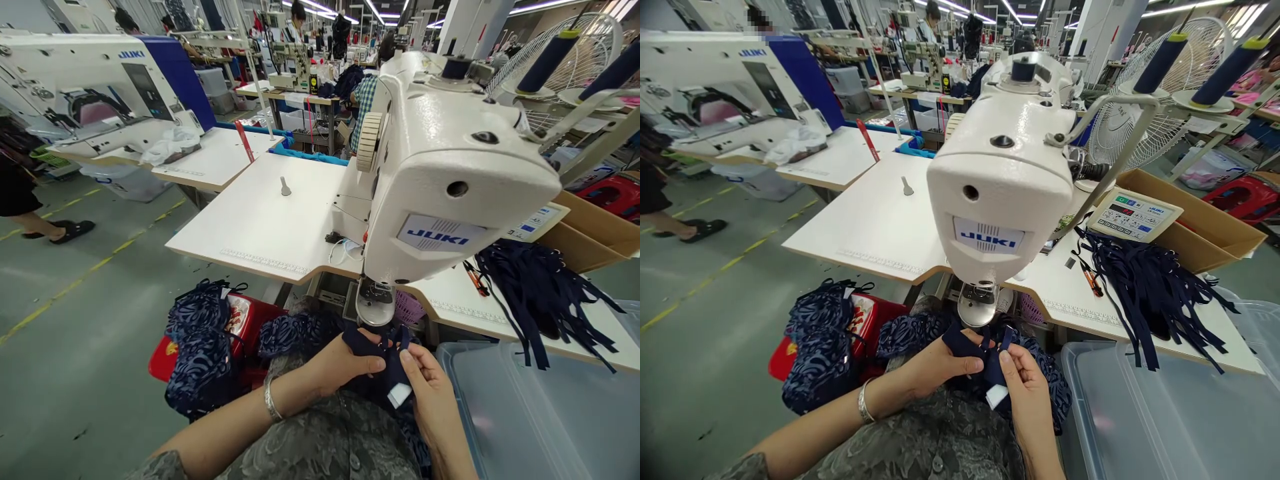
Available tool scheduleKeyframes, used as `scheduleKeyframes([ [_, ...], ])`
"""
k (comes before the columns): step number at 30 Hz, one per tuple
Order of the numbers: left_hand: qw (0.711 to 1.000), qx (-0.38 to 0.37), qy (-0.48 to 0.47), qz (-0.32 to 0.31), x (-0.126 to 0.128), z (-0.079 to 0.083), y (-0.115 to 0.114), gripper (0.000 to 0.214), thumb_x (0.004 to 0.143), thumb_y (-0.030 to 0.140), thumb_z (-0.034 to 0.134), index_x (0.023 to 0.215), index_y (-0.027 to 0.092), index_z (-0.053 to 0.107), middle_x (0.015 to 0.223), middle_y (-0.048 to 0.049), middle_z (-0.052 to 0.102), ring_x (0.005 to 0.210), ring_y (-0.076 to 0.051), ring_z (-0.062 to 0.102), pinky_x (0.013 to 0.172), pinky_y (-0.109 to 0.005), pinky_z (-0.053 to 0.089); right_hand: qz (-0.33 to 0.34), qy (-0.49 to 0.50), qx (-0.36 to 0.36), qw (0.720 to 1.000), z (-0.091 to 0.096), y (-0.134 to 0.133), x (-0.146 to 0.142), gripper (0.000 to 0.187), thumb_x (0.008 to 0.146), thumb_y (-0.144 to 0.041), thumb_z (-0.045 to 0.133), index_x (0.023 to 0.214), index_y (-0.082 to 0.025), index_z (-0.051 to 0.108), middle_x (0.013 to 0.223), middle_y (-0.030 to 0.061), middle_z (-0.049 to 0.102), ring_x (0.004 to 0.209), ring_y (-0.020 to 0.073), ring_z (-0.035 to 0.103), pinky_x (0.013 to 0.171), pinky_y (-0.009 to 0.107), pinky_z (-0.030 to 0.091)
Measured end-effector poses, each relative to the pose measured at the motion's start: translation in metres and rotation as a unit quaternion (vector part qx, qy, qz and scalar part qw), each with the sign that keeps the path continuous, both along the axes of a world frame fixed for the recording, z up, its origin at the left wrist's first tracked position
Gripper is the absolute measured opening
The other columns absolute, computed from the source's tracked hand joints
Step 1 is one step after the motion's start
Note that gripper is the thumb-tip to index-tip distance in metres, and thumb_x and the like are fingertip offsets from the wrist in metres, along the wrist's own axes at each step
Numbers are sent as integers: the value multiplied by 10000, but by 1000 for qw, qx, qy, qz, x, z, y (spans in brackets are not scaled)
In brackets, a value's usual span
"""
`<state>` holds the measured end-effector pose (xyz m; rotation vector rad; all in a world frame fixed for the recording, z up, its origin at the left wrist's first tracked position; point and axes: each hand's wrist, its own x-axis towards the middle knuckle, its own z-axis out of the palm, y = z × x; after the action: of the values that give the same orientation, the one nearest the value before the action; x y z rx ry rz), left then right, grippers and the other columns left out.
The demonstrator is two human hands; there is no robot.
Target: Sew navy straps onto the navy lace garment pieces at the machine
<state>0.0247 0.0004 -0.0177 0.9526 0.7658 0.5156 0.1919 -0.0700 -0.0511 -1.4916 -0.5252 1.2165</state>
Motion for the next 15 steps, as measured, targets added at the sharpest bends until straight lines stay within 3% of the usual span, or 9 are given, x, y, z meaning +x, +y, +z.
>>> scheduleKeyframes([
  [8,998,-34,18,58,0,-11,-2,437,654,299,805,1052,168,680,1081,-85,700,1046,-247,596,945,-389,427,35,-5,4,999,0,-2,3,414,749,-510,704,1028,-204,690,976,58,719,929,241,627,829,321,495],
  [15,997,-55,23,49,-1,-9,-1,485,623,300,830,1061,169,666,1118,-100,687,1050,-256,601,933,-400,445,32,-15,-22,999,3,-2,4,456,717,-530,719,1034,-202,696,981,69,722,951,262,631,811,331,504],
])
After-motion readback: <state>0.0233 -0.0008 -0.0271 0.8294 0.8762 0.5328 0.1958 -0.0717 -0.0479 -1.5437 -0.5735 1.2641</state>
